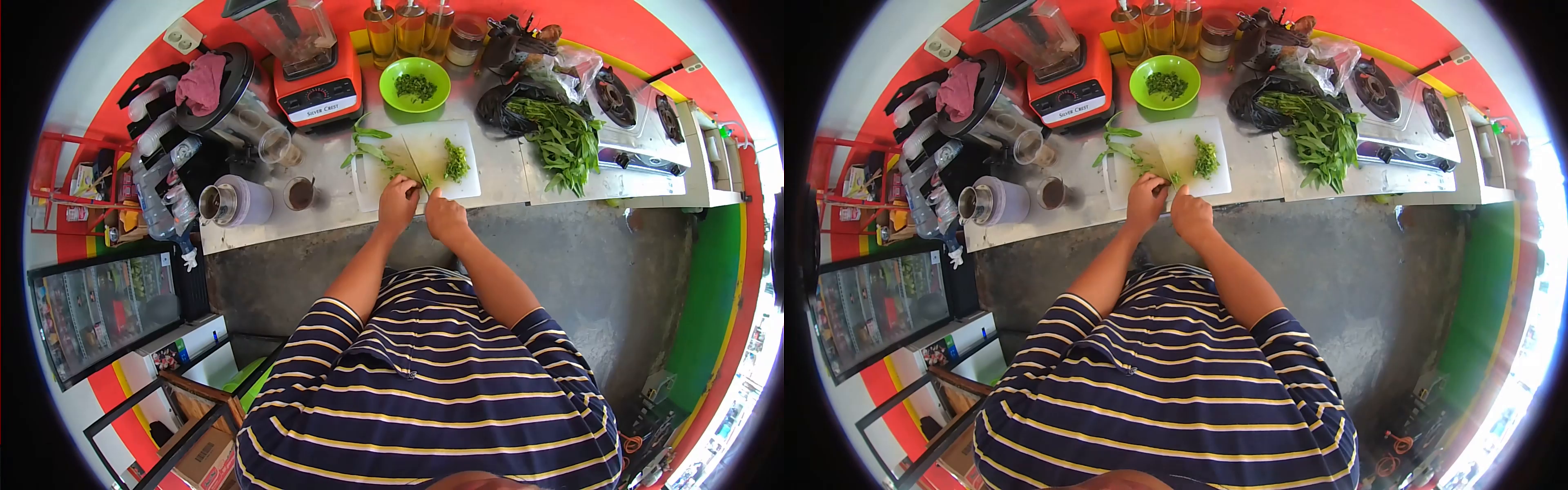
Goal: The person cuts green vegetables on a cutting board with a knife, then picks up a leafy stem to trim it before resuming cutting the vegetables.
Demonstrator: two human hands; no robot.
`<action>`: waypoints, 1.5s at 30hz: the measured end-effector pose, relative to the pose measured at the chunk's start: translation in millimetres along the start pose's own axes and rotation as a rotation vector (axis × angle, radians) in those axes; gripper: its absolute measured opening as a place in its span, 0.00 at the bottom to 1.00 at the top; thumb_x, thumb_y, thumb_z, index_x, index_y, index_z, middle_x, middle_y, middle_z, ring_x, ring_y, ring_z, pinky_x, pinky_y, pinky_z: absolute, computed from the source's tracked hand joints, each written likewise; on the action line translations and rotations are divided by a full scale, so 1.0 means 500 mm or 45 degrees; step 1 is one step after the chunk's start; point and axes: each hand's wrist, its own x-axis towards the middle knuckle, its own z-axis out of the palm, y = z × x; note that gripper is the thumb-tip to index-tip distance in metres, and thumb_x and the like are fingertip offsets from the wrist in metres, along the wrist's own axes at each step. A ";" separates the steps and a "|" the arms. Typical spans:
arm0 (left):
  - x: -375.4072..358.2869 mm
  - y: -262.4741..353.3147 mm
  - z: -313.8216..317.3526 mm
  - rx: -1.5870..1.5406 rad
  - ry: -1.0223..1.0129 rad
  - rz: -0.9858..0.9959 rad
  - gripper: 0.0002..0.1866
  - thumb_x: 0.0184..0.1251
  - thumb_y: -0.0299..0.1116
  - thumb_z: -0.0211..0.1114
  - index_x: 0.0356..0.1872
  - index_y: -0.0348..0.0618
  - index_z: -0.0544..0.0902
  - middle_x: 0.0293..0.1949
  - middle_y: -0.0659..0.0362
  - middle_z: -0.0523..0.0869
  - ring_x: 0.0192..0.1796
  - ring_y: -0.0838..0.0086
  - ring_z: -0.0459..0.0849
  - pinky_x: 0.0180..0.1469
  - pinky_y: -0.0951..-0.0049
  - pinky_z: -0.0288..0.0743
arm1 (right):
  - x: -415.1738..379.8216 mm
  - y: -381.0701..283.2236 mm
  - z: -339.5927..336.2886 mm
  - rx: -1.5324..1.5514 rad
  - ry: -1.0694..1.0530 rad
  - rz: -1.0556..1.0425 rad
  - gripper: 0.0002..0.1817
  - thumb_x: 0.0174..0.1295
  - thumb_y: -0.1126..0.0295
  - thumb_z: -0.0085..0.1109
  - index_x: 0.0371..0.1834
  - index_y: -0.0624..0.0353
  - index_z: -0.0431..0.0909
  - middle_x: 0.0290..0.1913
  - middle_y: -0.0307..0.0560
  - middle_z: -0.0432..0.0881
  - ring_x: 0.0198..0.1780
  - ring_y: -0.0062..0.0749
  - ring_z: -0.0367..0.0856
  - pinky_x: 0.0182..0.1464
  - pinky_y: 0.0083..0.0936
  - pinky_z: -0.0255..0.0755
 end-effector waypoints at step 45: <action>0.007 0.043 0.015 0.187 0.093 0.137 0.03 0.61 0.25 0.68 0.32 0.36 0.88 0.34 0.47 0.85 0.39 0.49 0.85 0.43 0.57 0.79 | 0.003 0.078 0.024 0.366 0.174 -0.066 0.16 0.66 0.68 0.59 0.49 0.68 0.72 0.38 0.74 0.86 0.42 0.70 0.87 0.48 0.56 0.81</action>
